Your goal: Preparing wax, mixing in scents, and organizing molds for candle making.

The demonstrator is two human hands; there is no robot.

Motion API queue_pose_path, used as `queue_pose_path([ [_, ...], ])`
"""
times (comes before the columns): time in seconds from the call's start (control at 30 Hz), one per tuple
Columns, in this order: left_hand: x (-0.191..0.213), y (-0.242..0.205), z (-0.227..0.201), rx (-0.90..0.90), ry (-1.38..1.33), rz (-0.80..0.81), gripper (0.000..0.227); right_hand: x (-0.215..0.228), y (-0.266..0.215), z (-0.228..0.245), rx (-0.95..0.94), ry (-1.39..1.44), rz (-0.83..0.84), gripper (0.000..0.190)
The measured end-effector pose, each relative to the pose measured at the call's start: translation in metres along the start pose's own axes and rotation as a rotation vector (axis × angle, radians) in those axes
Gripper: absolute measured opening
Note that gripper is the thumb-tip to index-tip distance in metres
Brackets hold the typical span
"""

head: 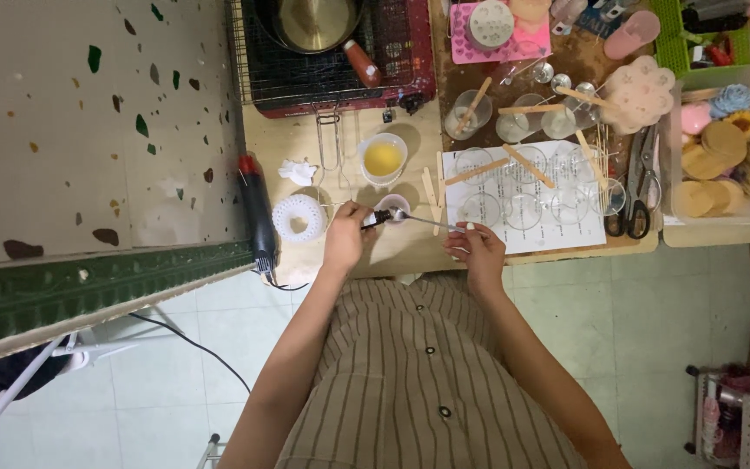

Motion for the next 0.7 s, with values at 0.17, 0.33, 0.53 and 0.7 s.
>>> queue_pose_path([
  [0.17, 0.002, 0.000, -0.004, -0.078, 0.034, -0.049, 0.043, 0.001, 0.001, -0.001, -0.008, 0.013, -0.011, 0.026],
  [0.33, 0.004, 0.000, -0.008, -0.041, 0.041, -0.025, 0.045, 0.000, 0.000, 0.004, -0.020, -0.026, -0.038, 0.026],
  [0.53, 0.002, 0.001, -0.008, -0.089, 0.068, -0.051, 0.044, 0.000, 0.001, 0.001, -0.012, 0.014, -0.005, 0.026],
  [0.7, 0.000, 0.002, -0.007, -0.063, 0.090, -0.035, 0.042, -0.005, -0.002, 0.007, -0.003, 0.013, 0.001, 0.026],
])
Point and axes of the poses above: each hand's wrist, its own y-axis towards the middle knuckle, its own x-axis out of the back of the hand, z = x × y, the point moved 6 cm from there along y, towards the middle knuckle, and after that the axes turned 3 degrees about y, right-handed, at the moved point
